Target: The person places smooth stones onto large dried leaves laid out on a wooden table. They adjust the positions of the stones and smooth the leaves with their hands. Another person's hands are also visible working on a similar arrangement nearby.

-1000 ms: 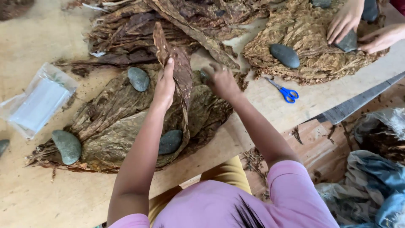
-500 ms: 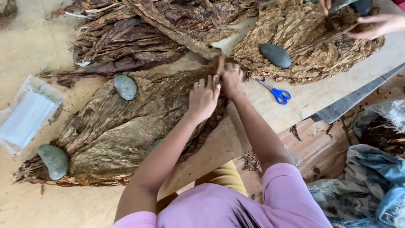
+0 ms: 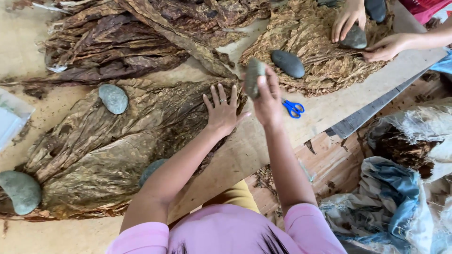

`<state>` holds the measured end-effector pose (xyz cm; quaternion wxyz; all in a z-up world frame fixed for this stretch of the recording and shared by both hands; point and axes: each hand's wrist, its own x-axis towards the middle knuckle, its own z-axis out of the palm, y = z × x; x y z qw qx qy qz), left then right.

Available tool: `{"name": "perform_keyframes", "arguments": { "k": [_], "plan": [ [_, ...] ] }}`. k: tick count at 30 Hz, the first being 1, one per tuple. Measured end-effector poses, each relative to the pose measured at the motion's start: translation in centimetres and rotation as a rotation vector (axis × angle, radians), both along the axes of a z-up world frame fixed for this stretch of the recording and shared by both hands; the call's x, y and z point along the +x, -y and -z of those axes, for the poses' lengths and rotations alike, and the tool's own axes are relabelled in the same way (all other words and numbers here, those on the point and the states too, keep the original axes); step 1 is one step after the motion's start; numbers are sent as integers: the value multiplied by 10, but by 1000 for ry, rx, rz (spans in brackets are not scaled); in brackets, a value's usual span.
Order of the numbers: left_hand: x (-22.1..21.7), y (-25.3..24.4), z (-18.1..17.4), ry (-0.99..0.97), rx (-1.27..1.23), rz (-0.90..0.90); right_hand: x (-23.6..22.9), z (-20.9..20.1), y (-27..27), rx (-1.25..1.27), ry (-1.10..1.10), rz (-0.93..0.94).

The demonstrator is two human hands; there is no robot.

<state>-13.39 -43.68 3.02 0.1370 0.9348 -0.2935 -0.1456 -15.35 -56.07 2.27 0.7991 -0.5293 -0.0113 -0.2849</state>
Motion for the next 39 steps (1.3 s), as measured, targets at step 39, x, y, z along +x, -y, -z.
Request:
{"name": "perform_keyframes", "arguments": {
  "k": [39],
  "plan": [
    [153,-224,50,369,-435,41,19,58,-60,-1411,-751,218]
  ]
}}
